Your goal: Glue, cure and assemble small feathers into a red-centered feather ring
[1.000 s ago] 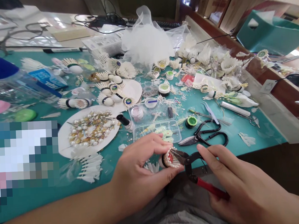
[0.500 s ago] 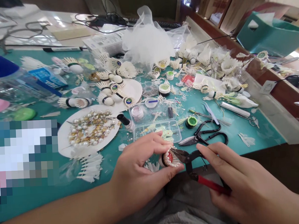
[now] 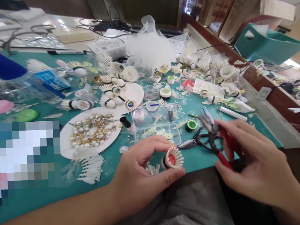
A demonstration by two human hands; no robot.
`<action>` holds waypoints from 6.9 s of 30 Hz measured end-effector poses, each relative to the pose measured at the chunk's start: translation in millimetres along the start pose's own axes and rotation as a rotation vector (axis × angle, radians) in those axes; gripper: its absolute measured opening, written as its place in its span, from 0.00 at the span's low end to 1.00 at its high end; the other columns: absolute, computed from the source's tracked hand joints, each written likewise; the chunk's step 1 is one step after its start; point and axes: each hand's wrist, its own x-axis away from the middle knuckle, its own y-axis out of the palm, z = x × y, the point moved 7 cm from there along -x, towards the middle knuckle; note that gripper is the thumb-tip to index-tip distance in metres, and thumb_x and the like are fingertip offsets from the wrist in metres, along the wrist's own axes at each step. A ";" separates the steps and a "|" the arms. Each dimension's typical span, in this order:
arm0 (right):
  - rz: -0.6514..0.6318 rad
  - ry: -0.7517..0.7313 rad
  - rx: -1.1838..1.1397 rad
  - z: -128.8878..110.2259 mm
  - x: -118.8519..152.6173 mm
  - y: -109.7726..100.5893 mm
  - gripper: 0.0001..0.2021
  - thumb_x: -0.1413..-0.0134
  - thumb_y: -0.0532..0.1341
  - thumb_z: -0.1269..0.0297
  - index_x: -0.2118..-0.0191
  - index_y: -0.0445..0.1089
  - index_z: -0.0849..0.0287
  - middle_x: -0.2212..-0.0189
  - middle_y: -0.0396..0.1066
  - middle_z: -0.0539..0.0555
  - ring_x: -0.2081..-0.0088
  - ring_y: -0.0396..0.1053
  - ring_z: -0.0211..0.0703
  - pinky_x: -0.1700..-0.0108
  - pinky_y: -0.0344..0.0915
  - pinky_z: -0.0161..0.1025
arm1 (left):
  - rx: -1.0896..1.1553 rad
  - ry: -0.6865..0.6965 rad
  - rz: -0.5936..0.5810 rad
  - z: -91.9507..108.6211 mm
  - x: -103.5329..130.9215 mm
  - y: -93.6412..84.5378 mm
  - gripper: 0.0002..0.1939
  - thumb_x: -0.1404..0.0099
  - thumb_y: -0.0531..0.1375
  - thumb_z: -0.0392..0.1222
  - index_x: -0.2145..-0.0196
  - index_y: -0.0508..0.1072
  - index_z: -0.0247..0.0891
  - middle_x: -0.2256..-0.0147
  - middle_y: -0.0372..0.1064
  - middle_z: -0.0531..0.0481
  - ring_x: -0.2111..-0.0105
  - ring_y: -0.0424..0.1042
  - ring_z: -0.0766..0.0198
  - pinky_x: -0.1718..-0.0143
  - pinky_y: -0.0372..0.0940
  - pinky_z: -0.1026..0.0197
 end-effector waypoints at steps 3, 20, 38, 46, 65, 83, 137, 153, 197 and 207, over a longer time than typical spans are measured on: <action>0.216 -0.010 0.119 32.1 -14.3 -4.5 0.32 0.46 0.65 0.67 0.35 0.63 0.53 0.64 0.66 0.53 0.66 0.69 0.44 0.62 0.74 0.44 | 0.028 0.014 -0.024 3.8 -2.2 0.1 0.11 0.40 0.73 0.46 0.60 0.81 0.48 0.60 0.80 0.49 0.58 0.79 0.54 0.54 0.74 0.53; 0.484 -0.006 0.247 123.2 -27.5 11.1 0.39 0.52 0.66 0.60 0.33 0.58 0.58 0.50 0.64 0.62 0.58 0.70 0.52 0.46 0.69 0.63 | 0.249 -0.168 0.044 -8.2 -6.3 -4.8 0.16 0.39 0.71 0.56 0.57 0.84 0.47 0.56 0.81 0.48 0.56 0.80 0.54 0.53 0.77 0.58; 0.502 0.085 0.179 143.3 -33.0 10.9 0.37 0.54 0.65 0.60 0.36 0.61 0.62 0.50 0.65 0.63 0.59 0.70 0.50 0.46 0.69 0.59 | 0.166 -0.058 -0.076 -3.2 -9.5 9.1 0.14 0.46 0.75 0.37 0.61 0.79 0.40 0.60 0.79 0.47 0.58 0.79 0.57 0.53 0.77 0.59; 0.489 0.097 0.177 144.5 -33.8 13.7 0.38 0.55 0.65 0.60 0.35 0.60 0.60 0.50 0.65 0.62 0.59 0.70 0.50 0.46 0.70 0.58 | -0.042 0.062 -0.125 -1.4 -7.5 18.2 0.10 0.43 0.72 0.37 0.64 0.76 0.41 0.60 0.78 0.46 0.58 0.78 0.55 0.56 0.76 0.55; 0.457 0.067 0.161 143.7 -34.4 15.3 0.38 0.54 0.66 0.61 0.36 0.61 0.64 0.49 0.65 0.65 0.58 0.70 0.52 0.45 0.70 0.59 | 0.003 0.026 -0.101 -9.6 -5.5 15.2 0.13 0.47 0.75 0.39 0.65 0.78 0.43 0.60 0.76 0.47 0.58 0.78 0.57 0.57 0.77 0.57; 0.434 0.043 0.151 146.7 -35.8 18.5 0.37 0.54 0.68 0.61 0.36 0.62 0.57 0.51 0.65 0.61 0.59 0.71 0.52 0.47 0.71 0.60 | 0.269 -0.466 0.016 -36.8 -5.8 16.2 0.26 0.53 0.77 0.45 0.59 0.72 0.37 0.71 0.75 0.54 0.69 0.77 0.65 0.64 0.75 0.64; 0.376 0.072 0.110 150.7 -37.3 22.7 0.36 0.53 0.67 0.60 0.36 0.62 0.57 0.49 0.65 0.62 0.55 0.70 0.54 0.51 0.73 0.56 | 0.130 -0.131 -0.009 -13.0 -10.0 11.9 0.14 0.50 0.75 0.38 0.67 0.76 0.39 0.67 0.74 0.50 0.67 0.75 0.63 0.68 0.72 0.65; 0.362 0.082 0.118 152.0 -37.3 23.9 0.36 0.53 0.67 0.59 0.36 0.62 0.55 0.48 0.66 0.62 0.56 0.70 0.54 0.50 0.73 0.57 | 0.143 0.234 -0.214 16.4 -2.1 17.2 0.19 0.46 0.76 0.35 0.59 0.76 0.45 0.64 0.74 0.49 0.65 0.78 0.61 0.64 0.76 0.63; 0.279 0.107 0.067 150.6 -40.7 28.7 0.34 0.53 0.67 0.61 0.38 0.65 0.56 0.50 0.66 0.61 0.53 0.70 0.56 0.50 0.74 0.55 | -0.358 0.569 -0.650 7.1 15.7 50.7 0.09 0.29 0.57 0.31 0.52 0.71 0.35 0.55 0.72 0.38 0.49 0.75 0.54 0.49 0.73 0.60; 0.268 0.102 0.077 150.7 -41.0 29.6 0.34 0.53 0.67 0.61 0.38 0.65 0.57 0.50 0.66 0.61 0.51 0.69 0.56 0.49 0.74 0.54 | -0.367 0.468 -0.579 0.9 7.8 49.2 0.09 0.30 0.59 0.31 0.53 0.71 0.38 0.54 0.69 0.42 0.49 0.74 0.56 0.49 0.71 0.60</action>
